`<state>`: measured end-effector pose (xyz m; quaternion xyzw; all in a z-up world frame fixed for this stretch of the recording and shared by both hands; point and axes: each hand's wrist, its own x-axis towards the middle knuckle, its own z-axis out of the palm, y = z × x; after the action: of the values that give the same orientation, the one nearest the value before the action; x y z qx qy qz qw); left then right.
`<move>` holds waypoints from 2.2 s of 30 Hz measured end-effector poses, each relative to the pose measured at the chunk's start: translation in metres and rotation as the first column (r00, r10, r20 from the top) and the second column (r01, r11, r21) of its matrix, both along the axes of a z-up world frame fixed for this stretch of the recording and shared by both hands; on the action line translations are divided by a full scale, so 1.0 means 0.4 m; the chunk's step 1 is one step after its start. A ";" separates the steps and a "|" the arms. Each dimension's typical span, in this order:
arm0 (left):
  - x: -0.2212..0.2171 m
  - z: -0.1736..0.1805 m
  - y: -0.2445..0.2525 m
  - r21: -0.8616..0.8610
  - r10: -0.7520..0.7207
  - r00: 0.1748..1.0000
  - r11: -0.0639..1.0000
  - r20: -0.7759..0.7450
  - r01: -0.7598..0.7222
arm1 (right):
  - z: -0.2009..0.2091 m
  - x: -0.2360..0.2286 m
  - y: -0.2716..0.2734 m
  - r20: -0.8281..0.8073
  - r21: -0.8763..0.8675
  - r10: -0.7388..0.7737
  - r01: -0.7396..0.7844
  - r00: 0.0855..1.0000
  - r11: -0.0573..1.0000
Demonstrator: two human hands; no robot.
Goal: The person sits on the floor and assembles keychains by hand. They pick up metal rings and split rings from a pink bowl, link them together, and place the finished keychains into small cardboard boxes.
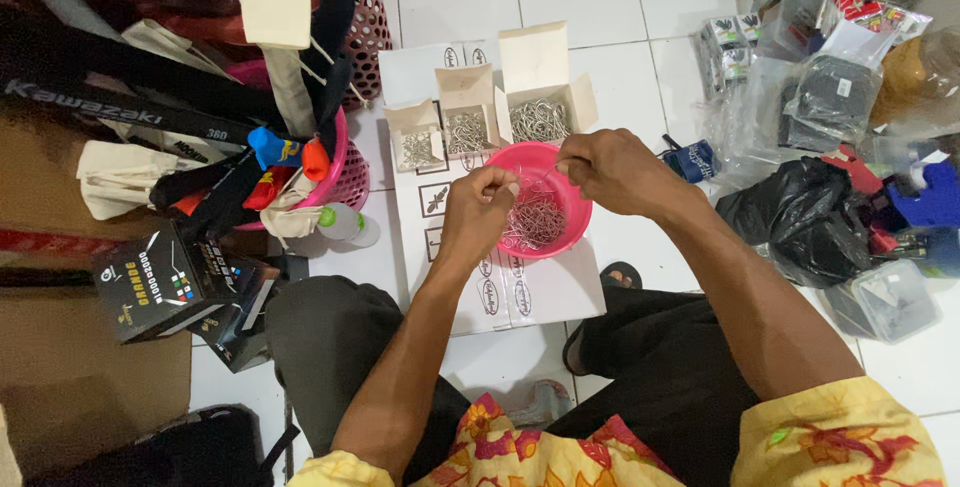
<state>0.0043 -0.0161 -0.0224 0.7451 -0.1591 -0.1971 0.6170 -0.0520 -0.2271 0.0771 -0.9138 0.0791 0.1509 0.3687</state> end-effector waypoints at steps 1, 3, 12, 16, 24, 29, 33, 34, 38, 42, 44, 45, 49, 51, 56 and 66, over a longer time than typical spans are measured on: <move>-0.006 0.022 -0.001 0.000 0.001 1.000 1.000 0.000 -0.001 | -0.005 0.001 -0.003 0.000 0.000 0.001 -0.001 1.000 1.000; -0.020 0.067 -0.003 -0.115 0.030 0.999 0.993 -0.040 -0.034 | -0.016 0.001 -0.010 0.030 0.094 -0.031 0.028 0.999 0.995; -0.019 0.038 -0.014 -0.307 -0.058 0.994 0.951 -0.088 0.029 | -0.002 -0.007 0.007 0.081 0.165 -0.112 0.097 0.990 0.981; -0.022 0.023 -0.019 -0.302 -0.028 0.996 0.953 -0.088 0.000 | -0.017 -0.001 0.002 0.078 0.155 -0.138 0.125 0.987 0.980; -0.046 0.052 -0.032 -0.284 0.184 0.981 0.939 -0.053 -0.192 | -0.001 -0.006 0.028 0.063 -0.048 -0.081 0.084 0.995 0.995; -0.034 0.013 -0.033 -0.232 0.221 0.974 0.946 -0.042 -0.225 | 0.001 -0.008 0.026 0.050 -0.129 -0.011 0.017 0.999 0.991; -0.038 0.016 -0.024 -0.138 0.181 0.983 0.974 0.007 -0.179 | 0.004 -0.009 0.003 0.077 -0.032 -0.007 0.010 0.997 0.999; -0.034 0.013 -0.025 -0.139 0.182 0.983 0.974 0.007 -0.179 | 0.025 -0.010 0.010 0.077 -0.033 -0.007 0.009 0.997 0.999; -0.041 0.013 -0.031 -0.215 0.080 0.984 0.970 -0.162 -0.115 | 0.054 -0.012 0.022 0.108 0.018 0.090 -0.092 0.990 0.996; -0.039 0.007 -0.028 -0.379 -0.147 0.883 0.925 -0.445 -0.038 | 0.094 -0.017 0.051 0.237 0.047 0.146 -0.162 0.960 0.986; -0.043 0.037 -0.018 -0.450 -0.201 0.854 0.892 -0.480 -0.043 | 0.073 -0.017 0.042 0.272 0.031 0.153 -0.168 0.950 0.985; -0.044 0.052 -0.014 -0.517 -0.259 0.820 0.854 -0.511 -0.053 | 0.063 -0.016 0.037 0.304 0.016 0.159 -0.172 0.939 0.985; -0.044 0.045 -0.012 -0.569 -0.299 0.801 0.820 -0.519 -0.063 | 0.073 -0.032 0.051 0.363 0.053 0.114 -0.142 0.925 0.988; -0.045 0.037 -0.017 -0.587 -0.298 0.816 0.808 -0.495 -0.061 | 0.060 -0.032 0.052 0.376 0.081 0.043 -0.079 0.926 0.994; -0.040 0.039 -0.023 -0.683 -0.285 0.859 0.724 -0.424 -0.097 | 0.085 -0.029 0.067 0.465 0.210 -0.086 -0.015 0.881 0.978; -0.015 0.002 -0.028 -0.752 -0.153 0.887 0.603 -0.435 -0.264 | 0.049 -0.043 0.161 0.636 0.041 -0.019 -0.009 0.771 0.999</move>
<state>-0.0015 -0.0273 -0.0214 0.3284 -0.0560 -0.2550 0.9077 -0.0692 -0.1627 0.0969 -0.9029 -0.0510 -0.1665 0.3929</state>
